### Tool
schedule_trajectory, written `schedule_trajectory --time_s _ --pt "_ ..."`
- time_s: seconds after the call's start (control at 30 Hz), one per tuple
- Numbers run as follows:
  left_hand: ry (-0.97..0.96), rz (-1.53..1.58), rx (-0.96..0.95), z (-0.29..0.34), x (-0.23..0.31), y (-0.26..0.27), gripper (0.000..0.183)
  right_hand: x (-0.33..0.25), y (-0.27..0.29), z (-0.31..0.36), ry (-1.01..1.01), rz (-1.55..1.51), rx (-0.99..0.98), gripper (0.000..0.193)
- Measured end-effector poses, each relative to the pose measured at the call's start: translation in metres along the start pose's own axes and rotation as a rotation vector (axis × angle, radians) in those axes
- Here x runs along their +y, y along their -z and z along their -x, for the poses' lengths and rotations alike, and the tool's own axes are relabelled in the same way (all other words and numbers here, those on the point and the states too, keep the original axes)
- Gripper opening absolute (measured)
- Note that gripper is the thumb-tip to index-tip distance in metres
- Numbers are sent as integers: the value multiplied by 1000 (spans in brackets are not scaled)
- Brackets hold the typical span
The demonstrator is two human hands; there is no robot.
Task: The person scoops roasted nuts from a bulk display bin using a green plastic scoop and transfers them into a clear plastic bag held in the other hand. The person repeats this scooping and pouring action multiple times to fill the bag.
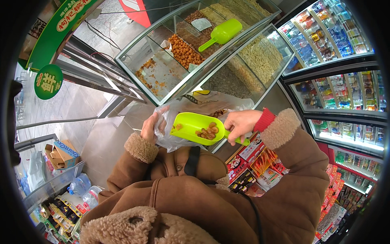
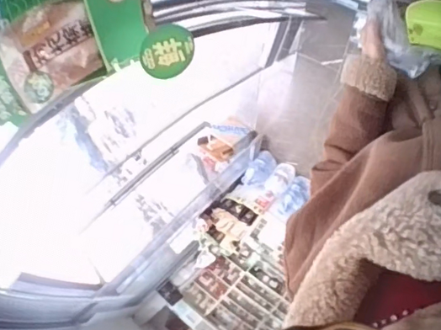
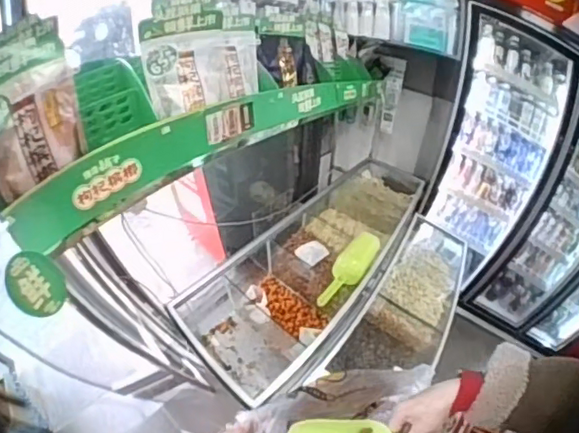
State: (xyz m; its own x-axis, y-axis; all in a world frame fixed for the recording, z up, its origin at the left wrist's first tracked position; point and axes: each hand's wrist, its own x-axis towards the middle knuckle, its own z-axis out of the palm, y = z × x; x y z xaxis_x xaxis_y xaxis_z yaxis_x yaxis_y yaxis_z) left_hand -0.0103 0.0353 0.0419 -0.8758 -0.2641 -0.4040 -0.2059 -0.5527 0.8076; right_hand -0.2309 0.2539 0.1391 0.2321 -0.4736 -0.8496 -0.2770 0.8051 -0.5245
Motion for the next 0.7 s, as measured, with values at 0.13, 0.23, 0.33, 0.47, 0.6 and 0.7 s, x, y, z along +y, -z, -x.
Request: schedule_trajectory --time_s 0.13,0.23,0.33,0.47,0.6,0.7 --pt "-19 -62 8 4 -1 1 58 29 5 -29 18 -206 -271 18" --pt "8 -32 38 6 -6 5 57 47 4 -47 31 -338 -408 19" --pt "96 59 30 5 -10 11 52 61 -1 -58 61 -451 -493 18" --pt "144 89 26 6 -13 14 50 71 -5 -68 53 -558 -515 19" --pt "141 66 40 6 -13 15 50 78 -7 -72 110 -666 -500 21" --pt "128 68 26 7 -12 14 50 80 -9 -71 135 -731 -474 21"
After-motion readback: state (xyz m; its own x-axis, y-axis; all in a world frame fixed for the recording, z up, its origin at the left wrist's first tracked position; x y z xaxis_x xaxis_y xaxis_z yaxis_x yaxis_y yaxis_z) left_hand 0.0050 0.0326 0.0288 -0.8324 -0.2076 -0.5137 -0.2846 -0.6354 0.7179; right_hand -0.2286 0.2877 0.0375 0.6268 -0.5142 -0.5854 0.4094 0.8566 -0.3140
